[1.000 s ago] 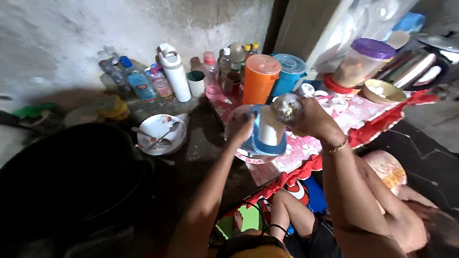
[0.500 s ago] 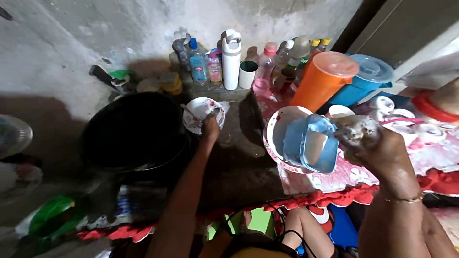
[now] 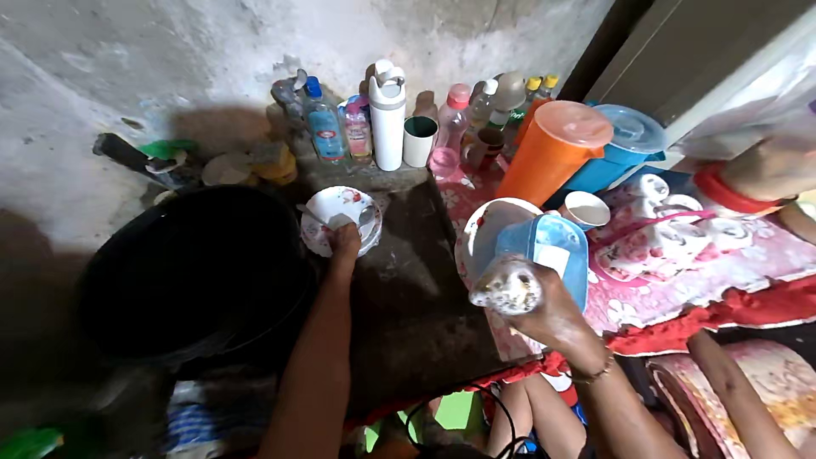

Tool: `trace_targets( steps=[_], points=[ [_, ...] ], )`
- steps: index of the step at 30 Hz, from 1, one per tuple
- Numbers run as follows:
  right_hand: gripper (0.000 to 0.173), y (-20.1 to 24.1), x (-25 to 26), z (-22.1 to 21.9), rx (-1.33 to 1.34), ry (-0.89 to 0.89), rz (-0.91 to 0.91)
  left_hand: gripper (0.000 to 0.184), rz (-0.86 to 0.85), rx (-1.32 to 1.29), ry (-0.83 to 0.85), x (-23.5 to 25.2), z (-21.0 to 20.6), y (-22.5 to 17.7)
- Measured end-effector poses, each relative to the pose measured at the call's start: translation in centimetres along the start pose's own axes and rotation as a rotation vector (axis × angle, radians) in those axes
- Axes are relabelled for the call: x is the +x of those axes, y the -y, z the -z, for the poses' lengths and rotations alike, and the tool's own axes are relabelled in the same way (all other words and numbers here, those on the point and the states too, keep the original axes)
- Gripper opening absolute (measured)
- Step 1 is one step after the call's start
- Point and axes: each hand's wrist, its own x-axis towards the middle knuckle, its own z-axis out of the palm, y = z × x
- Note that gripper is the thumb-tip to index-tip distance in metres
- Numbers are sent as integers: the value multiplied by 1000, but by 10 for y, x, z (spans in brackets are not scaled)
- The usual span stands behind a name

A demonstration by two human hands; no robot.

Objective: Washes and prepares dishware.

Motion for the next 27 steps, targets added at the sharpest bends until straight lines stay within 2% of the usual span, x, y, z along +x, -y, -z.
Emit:
trace_targets(
  steps=[5, 8, 11, 14, 18, 22, 24, 27],
  points=[
    [43, 5, 28, -34, 82, 39, -198, 33, -52, -305, -3, -19, -2, -11],
    [41, -3, 54, -70, 168, -17, -198, 35, -130, -508, 119, -59, 8, -26],
    [45, -14, 79, -112, 13, -23, -156, 40, -240, -616, 121, -110, 20, -39],
    [44, -27, 96, -143, -128, 127, -208, 28, -316, -691, 51, -146, 16, -50],
    [40, -29, 110, -152, -58, 181, -315, 34, -223, -762, 15, -172, 7, -68],
    [35, -29, 116, -162, 251, -59, -574, 35, -175, -862, -60, -171, -13, -71],
    [37, -28, 114, -168, 415, -113, -633, 32, -125, -951, -50, -166, -12, -68],
    [52, -22, 102, -168, 600, 104, -568, 22, 51, -1144, 4, -160, 0, -62]
  ],
)
